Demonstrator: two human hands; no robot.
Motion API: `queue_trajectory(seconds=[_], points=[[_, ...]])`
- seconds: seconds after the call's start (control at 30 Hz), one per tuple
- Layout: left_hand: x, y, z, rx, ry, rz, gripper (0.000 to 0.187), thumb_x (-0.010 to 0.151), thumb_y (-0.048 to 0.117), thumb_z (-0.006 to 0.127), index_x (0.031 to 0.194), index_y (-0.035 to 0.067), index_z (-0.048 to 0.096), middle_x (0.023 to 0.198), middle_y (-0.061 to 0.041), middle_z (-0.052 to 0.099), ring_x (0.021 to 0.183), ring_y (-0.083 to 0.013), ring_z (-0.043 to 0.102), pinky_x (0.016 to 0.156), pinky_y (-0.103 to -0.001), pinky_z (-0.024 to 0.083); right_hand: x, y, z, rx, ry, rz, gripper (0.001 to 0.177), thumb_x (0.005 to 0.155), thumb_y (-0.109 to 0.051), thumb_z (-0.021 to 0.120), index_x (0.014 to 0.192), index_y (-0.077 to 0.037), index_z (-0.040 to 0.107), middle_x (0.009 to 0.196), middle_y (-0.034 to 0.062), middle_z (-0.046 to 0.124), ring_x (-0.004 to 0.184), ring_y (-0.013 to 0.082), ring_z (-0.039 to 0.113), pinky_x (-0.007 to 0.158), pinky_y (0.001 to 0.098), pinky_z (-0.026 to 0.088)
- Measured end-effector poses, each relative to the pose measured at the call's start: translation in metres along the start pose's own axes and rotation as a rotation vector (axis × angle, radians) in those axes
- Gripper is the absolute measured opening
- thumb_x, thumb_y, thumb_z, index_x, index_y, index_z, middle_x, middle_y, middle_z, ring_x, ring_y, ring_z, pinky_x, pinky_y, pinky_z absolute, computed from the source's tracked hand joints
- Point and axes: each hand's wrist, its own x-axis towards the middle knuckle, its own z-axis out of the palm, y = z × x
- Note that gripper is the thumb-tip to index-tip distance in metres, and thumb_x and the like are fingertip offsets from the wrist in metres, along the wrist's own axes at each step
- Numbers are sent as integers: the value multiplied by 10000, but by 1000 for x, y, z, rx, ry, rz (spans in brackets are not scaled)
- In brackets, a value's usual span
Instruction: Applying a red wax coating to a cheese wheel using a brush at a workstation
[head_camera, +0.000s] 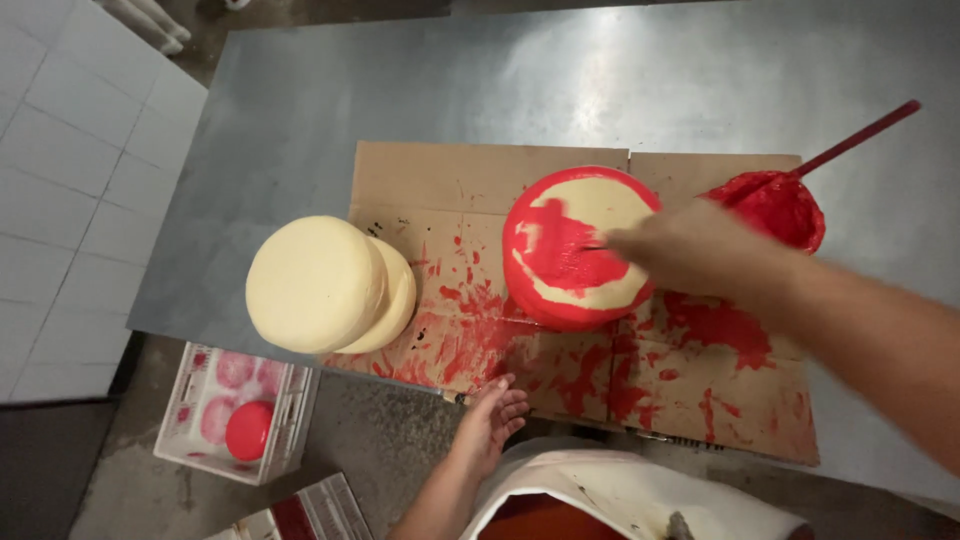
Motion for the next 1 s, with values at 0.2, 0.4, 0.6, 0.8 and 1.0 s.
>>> queue_trajectory(seconds=[0.2, 0.4, 0.6, 0.8, 1.0], points=[[6, -20, -31, -105, 85, -84, 411, 900, 391, 674, 1234, 152, 684, 1034, -127, 744, 885, -236, 690, 714, -336, 521, -15, 107, 82, -227, 266, 93, 390, 973, -553, 447, 1336, -464, 558, 780, -115, 769, 671, 135, 725, 562, 303, 541], [-8, -3, 16, 7, 44, -19, 402, 916, 369, 675, 1246, 138, 664, 980, -105, 740, 835, -200, 690, 659, -283, 524, 64, 20, 14, -72, 91, 2, 221, 1119, -401, 350, 1171, -252, 506, 724, -9, 608, 627, 170, 543, 480, 344, 312], [-18, 2, -3, -56, 33, 58, 401, 934, 379, 652, 1246, 128, 655, 974, -112, 736, 850, -221, 691, 674, -286, 497, 13, 68, 21, -74, 232, 25, 316, 1074, -396, 297, 1302, -474, 502, 1030, -76, 723, 875, 209, 707, 609, 362, 542], [3, -4, -36, -49, 113, 16, 364, 916, 354, 687, 1209, 140, 663, 943, -115, 734, 802, -214, 696, 604, -280, 498, -7, 76, 11, -102, -20, 282, 392, 1043, -574, 273, 1334, -556, 535, 1193, -131, 726, 1075, 130, 715, 847, 301, 586], [-2, 29, 1, 87, -16, 8, 382, 937, 335, 655, 1260, 132, 634, 982, -117, 696, 856, -208, 669, 687, -278, 490, 56, 26, -18, 187, 84, 135, 312, 1090, -429, 290, 1064, -236, 534, 897, 14, 663, 807, 229, 601, 713, 390, 435]])
